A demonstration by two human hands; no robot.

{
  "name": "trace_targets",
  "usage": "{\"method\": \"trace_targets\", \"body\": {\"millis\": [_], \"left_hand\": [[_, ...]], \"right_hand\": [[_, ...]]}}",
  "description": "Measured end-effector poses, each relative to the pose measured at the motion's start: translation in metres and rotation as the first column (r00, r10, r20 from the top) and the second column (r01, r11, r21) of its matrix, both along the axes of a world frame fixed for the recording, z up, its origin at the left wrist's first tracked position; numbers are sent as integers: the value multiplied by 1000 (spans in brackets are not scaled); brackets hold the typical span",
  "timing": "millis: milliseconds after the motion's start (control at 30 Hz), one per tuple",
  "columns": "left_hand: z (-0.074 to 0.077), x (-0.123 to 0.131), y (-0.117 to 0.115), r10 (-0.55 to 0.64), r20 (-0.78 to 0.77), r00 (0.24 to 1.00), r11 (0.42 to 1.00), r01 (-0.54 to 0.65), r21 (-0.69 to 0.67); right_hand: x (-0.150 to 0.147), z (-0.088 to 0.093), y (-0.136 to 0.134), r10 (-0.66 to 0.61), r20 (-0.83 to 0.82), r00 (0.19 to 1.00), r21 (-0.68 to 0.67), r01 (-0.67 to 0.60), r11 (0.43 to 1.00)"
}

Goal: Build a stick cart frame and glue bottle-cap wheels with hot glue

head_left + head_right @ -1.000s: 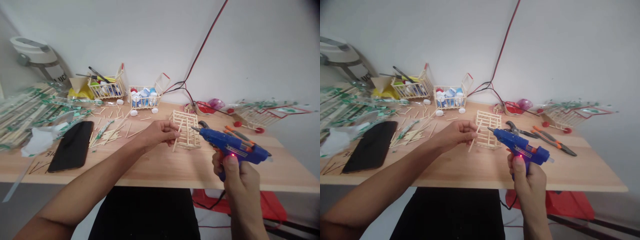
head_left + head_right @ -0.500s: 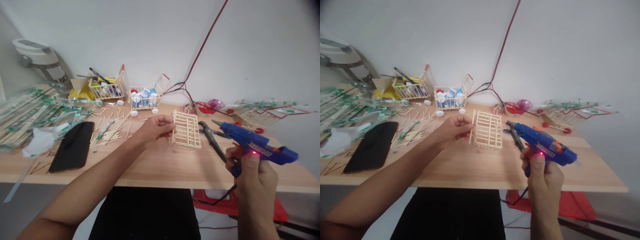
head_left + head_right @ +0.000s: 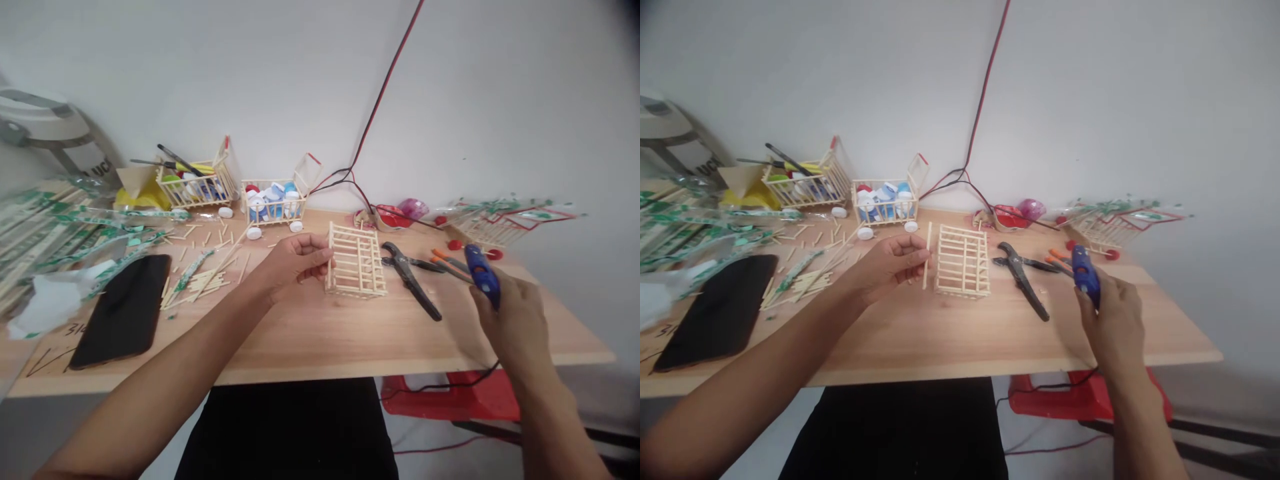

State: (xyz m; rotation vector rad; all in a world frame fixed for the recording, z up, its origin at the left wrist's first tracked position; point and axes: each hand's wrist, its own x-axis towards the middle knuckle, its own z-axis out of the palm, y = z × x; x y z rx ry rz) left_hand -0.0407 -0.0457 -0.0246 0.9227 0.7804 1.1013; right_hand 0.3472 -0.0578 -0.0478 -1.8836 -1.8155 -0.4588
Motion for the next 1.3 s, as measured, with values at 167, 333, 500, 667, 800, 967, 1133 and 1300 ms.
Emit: {"method": "trace_targets", "body": {"millis": [167,333,500,667,800,967,1133,1300], "left_hand": [[0,-2,0,-2,-53,999,1000,3,10],[-1,-1,0,-21,-28,999,1000,21,-6],[0,1,-1,-44,8,999,999,44,-31],[1,1,-1,-52,46,998,998,54,-45],[0,1,0,-56,73,996,997,60,-48],[3,2,-2,-83,53,995,996,85,-38],[7,7,-3,-59,-15,998,997,58,-46],[14,12,0,-38,-151,988,999,35,-20]], "right_hand": [[58,-18,9,-90,116,989,7,90,996],[76,-40,10,-128,144,981,-85,142,986],[81,-52,15,-43,37,998,-143,48,989],[91,-54,17,23,-42,999,-123,-28,992],[93,-41,13,10,-65,998,-45,-13,999],[57,5,11,-10,-101,995,127,23,992],[-14,33,57,170,-288,942,289,-84,954],[-78,16,128,353,-475,806,383,-172,908]]}}
